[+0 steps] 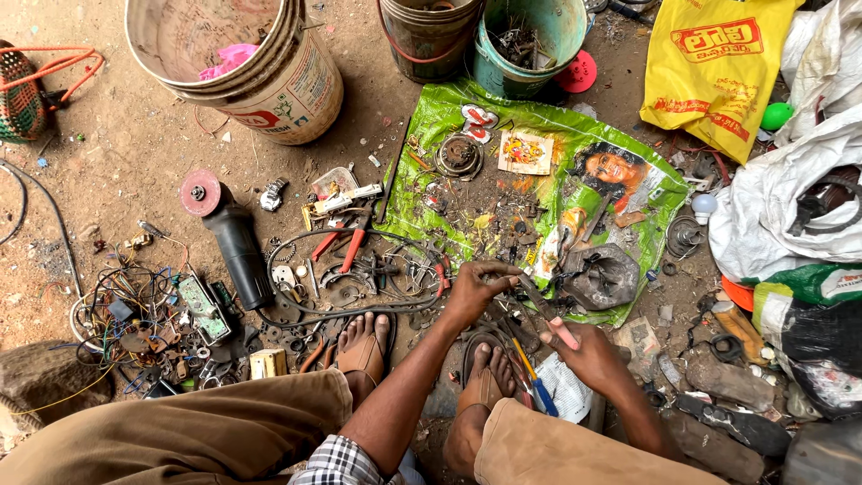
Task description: The person uses pliers and a screwdriver to disassemble a small motor component, stripping wires and removing internal parts while sitting in a scrap-filled area.
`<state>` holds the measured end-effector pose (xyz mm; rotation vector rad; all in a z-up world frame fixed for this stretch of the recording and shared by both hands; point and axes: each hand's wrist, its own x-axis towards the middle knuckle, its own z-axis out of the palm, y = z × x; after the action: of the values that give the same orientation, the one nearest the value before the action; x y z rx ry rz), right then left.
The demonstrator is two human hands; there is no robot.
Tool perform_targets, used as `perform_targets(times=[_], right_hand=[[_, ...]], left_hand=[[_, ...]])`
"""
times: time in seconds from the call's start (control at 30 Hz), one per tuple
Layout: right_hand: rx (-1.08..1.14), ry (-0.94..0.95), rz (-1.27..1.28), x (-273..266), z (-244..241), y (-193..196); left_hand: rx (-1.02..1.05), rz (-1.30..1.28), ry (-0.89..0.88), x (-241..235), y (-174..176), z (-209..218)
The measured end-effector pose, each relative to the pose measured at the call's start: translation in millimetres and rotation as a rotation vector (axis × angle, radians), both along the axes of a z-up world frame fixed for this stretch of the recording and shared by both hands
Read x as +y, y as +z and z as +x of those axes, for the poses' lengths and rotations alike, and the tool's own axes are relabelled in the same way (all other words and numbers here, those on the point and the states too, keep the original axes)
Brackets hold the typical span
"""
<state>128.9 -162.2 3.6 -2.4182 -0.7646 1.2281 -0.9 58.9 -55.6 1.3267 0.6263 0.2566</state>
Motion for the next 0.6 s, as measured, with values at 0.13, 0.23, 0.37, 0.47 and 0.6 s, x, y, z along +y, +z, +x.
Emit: perform_targets(times=[0.13,0.23,0.37,0.47,0.6], right_hand=[[0.046,0.003,0.25,1.1,-2.1,-22.9],[0.314,-0.233,0.285,4.8,-2.5,-32.8],[0.286,-0.302,0.2,-1.9,0.0,-42.4],[0.312,-0.352,0.26,-10.3,0.3,-48.3],[0.392,-0.521,0.329,-16.4,-10.2,-59.6]], left_hand=[[-0.08,0.059,0.064,9.0,-7.5,3.2],[0.123,-0.18,0.25,46.3,6.0,17.5],[-0.089,-0.08,0.466,174.3,26.8,92.5],[-0.302,-0.183,0.638,292.1,52.9,167.3],[-0.382,-0.461,0.628,346.0,48.4,186.8]])
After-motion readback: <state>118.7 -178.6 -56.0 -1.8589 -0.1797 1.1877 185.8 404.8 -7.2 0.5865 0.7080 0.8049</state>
